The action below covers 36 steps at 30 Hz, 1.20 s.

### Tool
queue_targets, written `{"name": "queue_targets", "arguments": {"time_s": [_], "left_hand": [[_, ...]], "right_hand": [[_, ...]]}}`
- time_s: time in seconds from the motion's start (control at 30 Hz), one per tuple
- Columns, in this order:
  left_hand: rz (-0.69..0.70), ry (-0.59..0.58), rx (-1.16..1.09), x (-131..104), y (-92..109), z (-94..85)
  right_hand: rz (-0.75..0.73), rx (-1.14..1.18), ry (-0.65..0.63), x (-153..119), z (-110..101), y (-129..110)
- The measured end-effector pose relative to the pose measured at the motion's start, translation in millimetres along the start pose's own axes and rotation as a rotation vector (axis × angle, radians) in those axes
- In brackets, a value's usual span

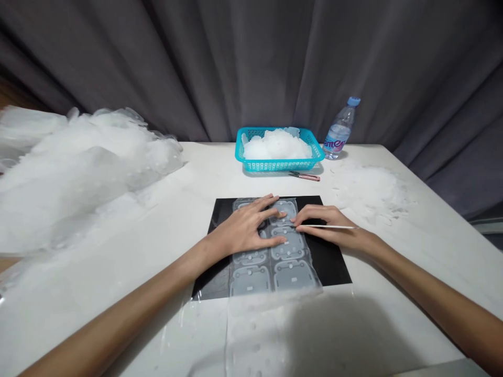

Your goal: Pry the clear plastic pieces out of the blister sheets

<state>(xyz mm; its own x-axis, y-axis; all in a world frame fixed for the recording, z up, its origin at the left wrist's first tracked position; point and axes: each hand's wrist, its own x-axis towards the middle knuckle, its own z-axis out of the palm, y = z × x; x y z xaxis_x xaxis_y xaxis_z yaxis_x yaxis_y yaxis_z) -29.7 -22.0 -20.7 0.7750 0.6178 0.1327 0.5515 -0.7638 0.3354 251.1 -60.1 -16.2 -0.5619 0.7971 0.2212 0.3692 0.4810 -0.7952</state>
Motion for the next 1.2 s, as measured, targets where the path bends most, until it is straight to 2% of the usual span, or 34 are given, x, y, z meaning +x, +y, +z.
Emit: {"name": "queue_targets", "arguments": {"time_s": [0.47,0.6,0.77,0.83,0.9,1.03,1.2], "left_hand": [[-0.01,0.005,-0.021,1,2,2.0],[-0.044,-0.003,-0.058,0,1,2.7],[-0.12,-0.032,-0.164,1,-1,0.7],[-0.145,-0.019,-0.21,2,-1,0.5],[-0.163,-0.013,-0.237,3,-2,1.3],[-0.153,-0.038,-0.214,4,-4,3.5],[-0.17,-0.084,-0.208,2,-6,3.6]], "right_hand": [[-0.124,-0.128,-0.03,-2,5,4],[-0.247,-0.31,-0.019,0,11,2],[-0.377,-0.675,0.029,8,19,9],[-0.42,-0.725,0.027,10,20,10],[-0.39,-0.656,0.021,12,21,8],[-0.168,-0.348,0.102,26,16,7],[0.12,-0.118,0.444,56,-13,32]]}}
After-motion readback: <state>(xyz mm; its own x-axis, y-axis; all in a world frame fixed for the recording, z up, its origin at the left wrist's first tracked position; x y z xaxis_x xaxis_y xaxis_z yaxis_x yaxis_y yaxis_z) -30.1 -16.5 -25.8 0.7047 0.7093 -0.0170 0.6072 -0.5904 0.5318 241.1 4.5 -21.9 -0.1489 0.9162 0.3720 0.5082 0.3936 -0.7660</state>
